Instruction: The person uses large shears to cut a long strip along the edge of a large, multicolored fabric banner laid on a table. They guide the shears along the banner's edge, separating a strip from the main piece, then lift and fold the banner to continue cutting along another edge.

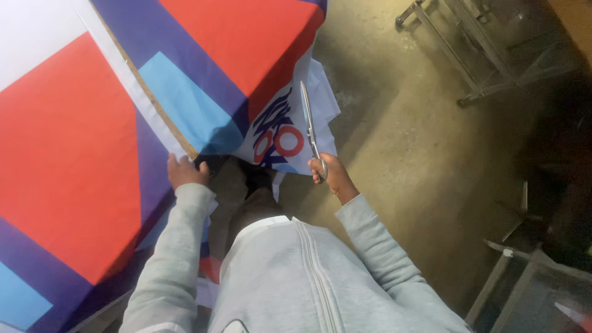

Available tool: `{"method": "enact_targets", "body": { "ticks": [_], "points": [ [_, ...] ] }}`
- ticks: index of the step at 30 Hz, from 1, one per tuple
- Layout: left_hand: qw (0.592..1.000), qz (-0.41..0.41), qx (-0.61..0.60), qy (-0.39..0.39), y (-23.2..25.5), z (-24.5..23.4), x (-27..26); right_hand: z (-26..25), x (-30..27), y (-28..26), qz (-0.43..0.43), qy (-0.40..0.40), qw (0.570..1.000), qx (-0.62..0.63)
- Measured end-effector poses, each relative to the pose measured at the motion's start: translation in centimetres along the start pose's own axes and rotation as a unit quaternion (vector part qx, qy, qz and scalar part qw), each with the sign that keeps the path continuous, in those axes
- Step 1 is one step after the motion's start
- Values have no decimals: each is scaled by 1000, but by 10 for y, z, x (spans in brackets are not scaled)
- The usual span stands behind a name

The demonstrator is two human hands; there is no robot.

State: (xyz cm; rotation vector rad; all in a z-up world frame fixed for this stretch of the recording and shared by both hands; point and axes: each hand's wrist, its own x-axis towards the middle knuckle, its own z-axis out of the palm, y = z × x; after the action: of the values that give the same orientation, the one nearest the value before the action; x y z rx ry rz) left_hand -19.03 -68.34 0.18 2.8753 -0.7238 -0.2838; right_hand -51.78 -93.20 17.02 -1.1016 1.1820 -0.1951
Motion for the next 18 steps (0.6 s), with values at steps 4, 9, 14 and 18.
{"method": "enact_targets", "body": {
  "ticks": [4,9,14,18],
  "points": [
    [992,81,-78,-55,84,-9,37,-3,36,-20,6,1,1000,-5],
    [972,147,-68,-173,146,-7,102,-6,84,-47,24,41,999,21],
    [965,154,-38,-208,166,1,140,-25,136,-55,20,72,997,28],
    [965,161,-45,-202,162,20,146,-38,156,-88,18,92,995,30]
  ]
}}
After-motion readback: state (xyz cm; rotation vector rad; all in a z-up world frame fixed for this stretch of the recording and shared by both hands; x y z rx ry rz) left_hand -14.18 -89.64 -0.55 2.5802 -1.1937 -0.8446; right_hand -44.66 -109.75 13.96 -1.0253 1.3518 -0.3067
